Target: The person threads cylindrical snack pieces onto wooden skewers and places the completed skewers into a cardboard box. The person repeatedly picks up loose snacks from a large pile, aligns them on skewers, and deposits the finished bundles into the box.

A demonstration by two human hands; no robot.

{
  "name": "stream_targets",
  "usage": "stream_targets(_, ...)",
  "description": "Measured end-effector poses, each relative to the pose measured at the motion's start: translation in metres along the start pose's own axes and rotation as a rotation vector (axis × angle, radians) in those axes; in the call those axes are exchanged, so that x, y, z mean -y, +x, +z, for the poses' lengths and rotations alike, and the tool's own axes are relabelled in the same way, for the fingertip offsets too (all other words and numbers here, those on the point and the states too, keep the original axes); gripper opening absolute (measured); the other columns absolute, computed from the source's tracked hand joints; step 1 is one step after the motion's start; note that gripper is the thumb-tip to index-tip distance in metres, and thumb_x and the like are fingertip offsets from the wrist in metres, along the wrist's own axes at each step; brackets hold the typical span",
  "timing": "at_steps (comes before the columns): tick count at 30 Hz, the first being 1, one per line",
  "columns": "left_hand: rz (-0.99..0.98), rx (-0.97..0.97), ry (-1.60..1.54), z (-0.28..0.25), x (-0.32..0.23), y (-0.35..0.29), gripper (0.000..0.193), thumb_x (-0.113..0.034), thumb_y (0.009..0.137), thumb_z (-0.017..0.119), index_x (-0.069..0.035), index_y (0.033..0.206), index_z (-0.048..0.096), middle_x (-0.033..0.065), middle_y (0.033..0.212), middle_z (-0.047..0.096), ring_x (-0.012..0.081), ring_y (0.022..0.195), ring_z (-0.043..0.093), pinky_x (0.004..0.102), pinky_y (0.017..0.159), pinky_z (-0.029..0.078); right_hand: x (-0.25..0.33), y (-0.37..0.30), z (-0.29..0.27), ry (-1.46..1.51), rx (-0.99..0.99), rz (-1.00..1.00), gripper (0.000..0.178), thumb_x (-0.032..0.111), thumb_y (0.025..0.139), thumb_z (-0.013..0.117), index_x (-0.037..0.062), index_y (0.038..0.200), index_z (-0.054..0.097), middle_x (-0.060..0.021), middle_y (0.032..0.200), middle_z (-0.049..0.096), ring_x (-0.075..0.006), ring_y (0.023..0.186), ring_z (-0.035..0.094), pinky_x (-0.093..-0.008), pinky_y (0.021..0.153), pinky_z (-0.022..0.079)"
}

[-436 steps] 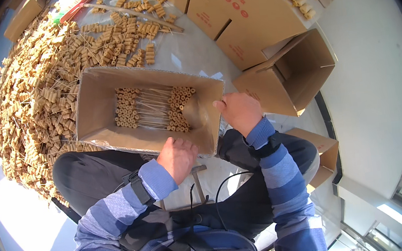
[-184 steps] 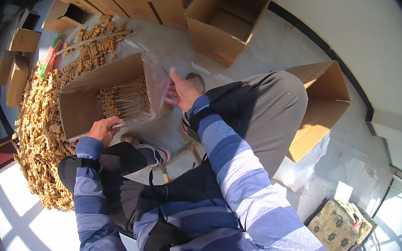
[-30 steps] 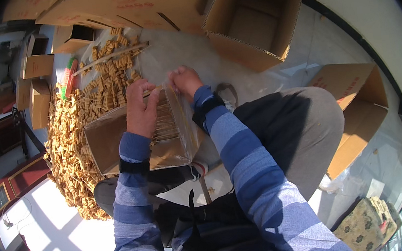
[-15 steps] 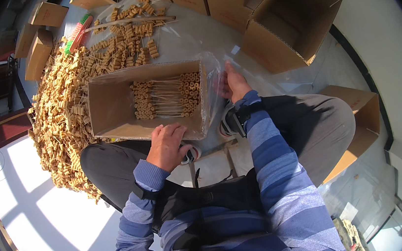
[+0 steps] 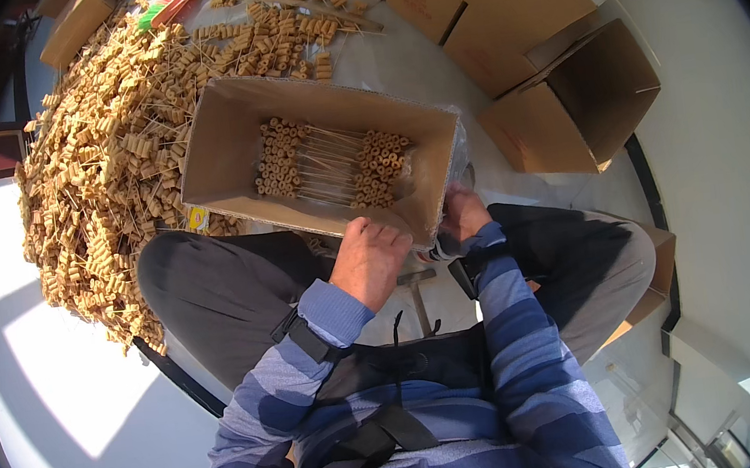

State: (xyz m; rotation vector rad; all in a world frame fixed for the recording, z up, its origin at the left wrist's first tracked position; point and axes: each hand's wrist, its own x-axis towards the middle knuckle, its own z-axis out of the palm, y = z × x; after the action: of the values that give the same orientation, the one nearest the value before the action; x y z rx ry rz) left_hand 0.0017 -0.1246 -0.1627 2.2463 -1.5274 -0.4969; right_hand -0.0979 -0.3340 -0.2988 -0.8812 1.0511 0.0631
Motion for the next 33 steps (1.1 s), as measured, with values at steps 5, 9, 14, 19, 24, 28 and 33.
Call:
stream_targets(5, -0.016, -0.079, -0.042, -0.001, 0.004, 0.0, 0.019, -0.008, 0.076, 0.061, -0.007, 0.094, 0.066, 0.0064, 0.097, 0.066, 0.0249, 0.099, 0.061, 0.0378, 0.094, 0.043, 0.009, 0.0, 0.007, 0.173, 0.033, 0.046, 0.024, 0.019, 0.102, 0.046, 0.0064, 0.116, 0.062, -0.0085, 0.107, 0.068, -0.0208, 0.095, 0.066, -0.0368, 0.08, 0.056)
stream_targets(9, -0.027, -0.115, 0.005, -0.002, 0.004, 0.001, 0.016, -0.009, 0.077, 0.061, -0.007, 0.092, 0.066, 0.0065, 0.096, 0.065, 0.0245, 0.098, 0.06, 0.0379, 0.096, 0.042, 0.013, -0.002, -0.002, 0.145, -0.042, 0.059, 0.033, 0.021, 0.104, 0.042, 0.0007, 0.124, 0.059, -0.0132, 0.119, 0.067, -0.0265, 0.105, 0.066, -0.0381, 0.09, 0.055)
stream_targets(14, -0.056, -0.113, -0.007, -0.003, 0.005, 0.003, 0.014, -0.012, 0.077, 0.063, -0.008, 0.09, 0.065, 0.0063, 0.092, 0.063, 0.0237, 0.094, 0.059, 0.0379, 0.094, 0.041, 0.017, 0.0, -0.014, -0.072, -0.193, -0.008, 0.034, 0.023, 0.103, 0.042, 0.0016, 0.122, 0.061, -0.0135, 0.118, 0.068, -0.0272, 0.106, 0.067, -0.0386, 0.09, 0.055)
stream_targets(19, -0.078, -0.127, -0.054, -0.008, 0.009, 0.001, 0.009, -0.013, 0.076, 0.065, -0.009, 0.084, 0.065, 0.0058, 0.085, 0.06, 0.0233, 0.09, 0.058, 0.0382, 0.089, 0.041, 0.019, -0.009, -0.009, 0.139, -0.086, 0.0, 0.039, 0.028, 0.104, 0.037, 0.0059, 0.128, 0.058, -0.0139, 0.124, 0.065, -0.0266, 0.114, 0.063, -0.0365, 0.093, 0.052)
stream_targets(24, -0.139, -0.244, -0.056, -0.013, 0.018, -0.004, 0.009, -0.01, 0.076, 0.065, -0.008, 0.085, 0.065, 0.0065, 0.088, 0.06, 0.0244, 0.094, 0.059, 0.0403, 0.094, 0.04, 0.015, -0.032, 0.006, -0.199, 0.142, -0.213, 0.041, 0.026, 0.107, 0.03, 0.0054, 0.134, 0.053, -0.0109, 0.133, 0.06, -0.0274, 0.119, 0.059, -0.0369, 0.096, 0.05)
stream_targets(28, -0.173, -0.276, -0.056, -0.012, 0.027, -0.002, 0.009, -0.007, 0.078, 0.063, -0.007, 0.087, 0.066, 0.0076, 0.092, 0.06, 0.0267, 0.097, 0.059, 0.0417, 0.096, 0.039, 0.02, -0.056, 0.008, 0.096, -0.132, 0.156, 0.038, 0.028, 0.108, 0.029, 0.0103, 0.127, 0.056, -0.0082, 0.128, 0.062, -0.0237, 0.11, 0.062, -0.0388, 0.092, 0.051)
stream_targets(33, -0.121, -0.24, -0.133, -0.007, 0.041, -0.005, 0.015, -0.005, 0.075, 0.066, -0.007, 0.09, 0.067, 0.0093, 0.093, 0.063, 0.0264, 0.099, 0.061, 0.0424, 0.1, 0.037, 0.015, -0.084, 0.006, 0.006, 0.098, 0.221, 0.02, 0.011, 0.1, 0.053, 0.0118, 0.119, 0.057, -0.0054, 0.111, 0.067, -0.0179, 0.1, 0.064, -0.0357, 0.087, 0.052)
